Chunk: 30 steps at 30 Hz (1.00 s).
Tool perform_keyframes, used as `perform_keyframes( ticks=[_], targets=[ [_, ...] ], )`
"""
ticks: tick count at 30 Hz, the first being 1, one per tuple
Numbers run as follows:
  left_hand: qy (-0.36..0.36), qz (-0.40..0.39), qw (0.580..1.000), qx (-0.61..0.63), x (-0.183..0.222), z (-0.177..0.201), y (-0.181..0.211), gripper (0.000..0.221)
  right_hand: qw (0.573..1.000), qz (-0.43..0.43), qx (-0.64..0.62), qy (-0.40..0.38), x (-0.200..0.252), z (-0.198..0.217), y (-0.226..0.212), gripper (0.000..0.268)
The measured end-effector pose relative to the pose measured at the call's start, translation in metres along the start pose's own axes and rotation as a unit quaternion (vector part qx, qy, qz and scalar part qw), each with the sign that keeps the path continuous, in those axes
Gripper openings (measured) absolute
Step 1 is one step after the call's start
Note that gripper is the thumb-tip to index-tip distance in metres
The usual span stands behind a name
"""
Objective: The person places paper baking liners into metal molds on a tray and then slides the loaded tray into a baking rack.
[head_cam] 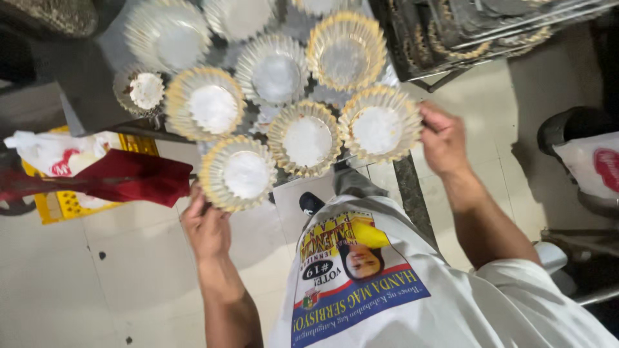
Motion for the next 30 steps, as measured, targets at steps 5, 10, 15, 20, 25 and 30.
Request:
perform_keyframes(
  ticks=[5,10,15,20,25,30],
  targets=[
    [-0.069,-0.101,0.992,-0.015,0.008,-0.113,0.081,0.034,0.966,0.198,-0.165,0.019,-0.014,0.069,-0.087,0.033],
    [-0.040,-0.133,0.985,-0.100,0.003,-0.223,0.084,0.036,0.975,0.202,0.022,0.085,-0.033,0.170,-0.122,0.029],
    [-0.167,-0.192,0.950,-0.179,-0.029,-0.342,0.019,0.031,0.953,0.243,0.154,0.096,-0.080,0.282,-0.120,0.024],
    [-0.180,-0.187,0.952,-0.165,-0.067,-0.421,-0.070,0.040,0.963,0.244,0.092,0.064,-0.136,0.372,-0.075,0.027],
    [-0.147,-0.115,0.968,-0.168,-0.088,-0.455,-0.131,0.042,0.970,0.221,0.061,0.079,-0.169,0.421,-0.018,0.026],
    [-0.115,-0.065,0.969,-0.209,-0.100,-0.457,-0.162,0.039,0.966,0.229,0.077,0.090,-0.186,0.421,0.011,0.024]
  ],
)
Point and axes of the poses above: each hand's wrist, its own x-axis away from the middle knuckle, its own z-axis out of the back of the hand, y = z × x, the point moved 8 cm from there along -x, towards the middle knuckle, and after that the axes turned 11 degrees about x, right-handed, at the moved point
